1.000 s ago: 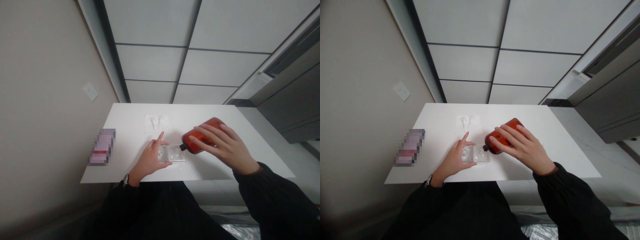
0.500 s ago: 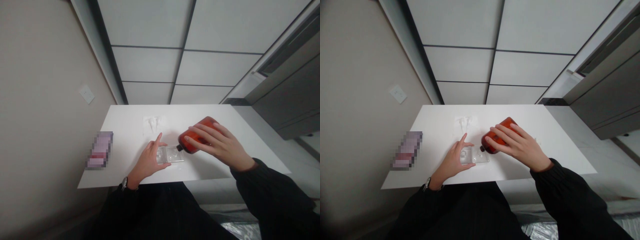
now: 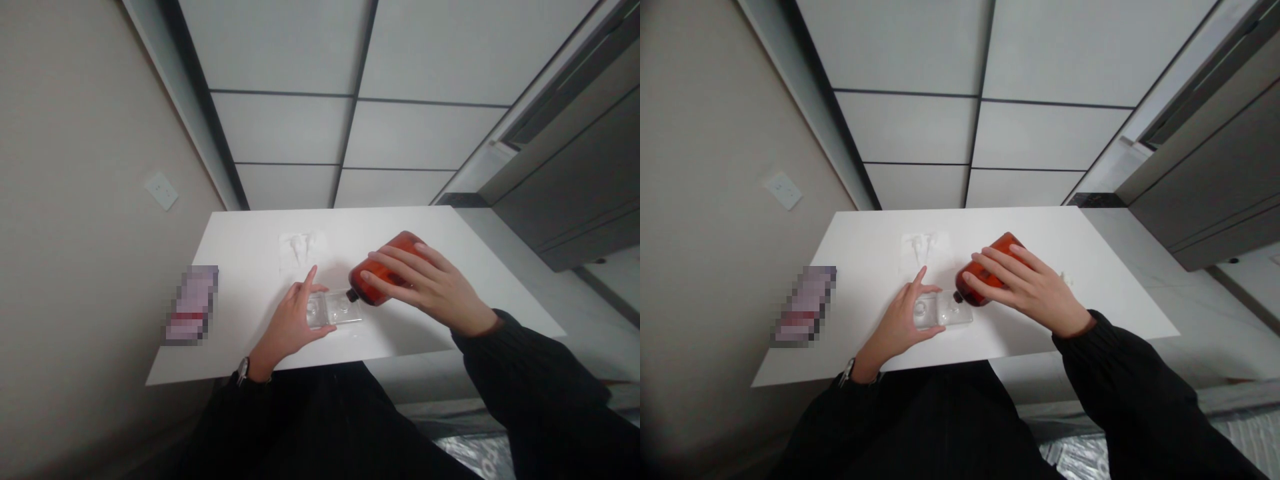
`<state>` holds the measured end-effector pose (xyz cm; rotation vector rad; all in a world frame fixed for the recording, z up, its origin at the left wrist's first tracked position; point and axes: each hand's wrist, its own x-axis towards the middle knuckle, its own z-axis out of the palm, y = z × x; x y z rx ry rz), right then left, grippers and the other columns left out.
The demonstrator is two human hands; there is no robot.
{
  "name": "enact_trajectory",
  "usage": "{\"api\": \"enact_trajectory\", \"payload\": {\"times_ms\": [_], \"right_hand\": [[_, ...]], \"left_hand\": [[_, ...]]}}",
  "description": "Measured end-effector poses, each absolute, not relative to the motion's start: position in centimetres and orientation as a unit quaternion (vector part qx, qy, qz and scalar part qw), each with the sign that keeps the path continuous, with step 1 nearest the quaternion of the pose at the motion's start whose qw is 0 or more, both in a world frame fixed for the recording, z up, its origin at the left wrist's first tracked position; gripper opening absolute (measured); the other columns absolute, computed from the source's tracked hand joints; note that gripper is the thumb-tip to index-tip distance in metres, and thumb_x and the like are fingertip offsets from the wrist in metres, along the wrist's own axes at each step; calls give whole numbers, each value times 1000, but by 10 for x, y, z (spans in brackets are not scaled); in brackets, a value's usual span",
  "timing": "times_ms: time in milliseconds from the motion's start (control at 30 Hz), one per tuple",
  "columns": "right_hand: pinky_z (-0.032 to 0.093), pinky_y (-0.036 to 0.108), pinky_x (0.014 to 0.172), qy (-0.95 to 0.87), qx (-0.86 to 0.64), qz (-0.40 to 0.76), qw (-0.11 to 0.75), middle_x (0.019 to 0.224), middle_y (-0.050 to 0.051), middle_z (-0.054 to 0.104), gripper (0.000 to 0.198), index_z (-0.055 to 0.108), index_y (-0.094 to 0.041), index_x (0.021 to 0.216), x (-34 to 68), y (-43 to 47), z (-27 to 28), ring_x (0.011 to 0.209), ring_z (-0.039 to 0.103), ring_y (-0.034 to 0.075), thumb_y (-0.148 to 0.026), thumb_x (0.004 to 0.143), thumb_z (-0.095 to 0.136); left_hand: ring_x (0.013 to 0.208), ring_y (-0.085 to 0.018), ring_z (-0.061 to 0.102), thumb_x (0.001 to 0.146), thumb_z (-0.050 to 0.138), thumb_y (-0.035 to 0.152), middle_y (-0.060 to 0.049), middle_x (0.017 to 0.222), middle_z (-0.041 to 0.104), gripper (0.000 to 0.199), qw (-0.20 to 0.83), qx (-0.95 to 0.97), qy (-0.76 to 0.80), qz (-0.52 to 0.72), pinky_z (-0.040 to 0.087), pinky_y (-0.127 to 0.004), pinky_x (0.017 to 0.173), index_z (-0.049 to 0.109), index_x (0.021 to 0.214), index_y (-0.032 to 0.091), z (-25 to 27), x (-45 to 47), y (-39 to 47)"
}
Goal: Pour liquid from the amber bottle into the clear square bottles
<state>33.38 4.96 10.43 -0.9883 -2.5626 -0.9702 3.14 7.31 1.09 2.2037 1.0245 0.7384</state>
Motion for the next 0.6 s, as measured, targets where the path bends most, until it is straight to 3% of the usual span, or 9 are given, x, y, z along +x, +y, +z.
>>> {"api": "enact_trajectory", "payload": {"times_ms": [167, 600], "right_hand": [[42, 39, 123, -881, -346, -293, 133, 158, 3, 61, 84, 39, -37, 164, 335, 48, 103, 142, 61, 21, 8, 95, 58], [43, 39, 121, -875, -333, -332, 115, 152, 5, 65, 79, 41, -32, 161, 333, 49, 107, 139, 62, 20, 8, 95, 56]], "left_hand": [[124, -33, 59, 76, 94, 24, -8, 139, 67, 135, 297, 830, 385, 273, 46, -57, 114, -4, 169, 36, 12, 32, 73], [125, -33, 59, 76, 94, 25, -7, 139, 68, 133, 298, 828, 387, 276, 46, -56, 115, -2, 169, 35, 11, 32, 73]]}}
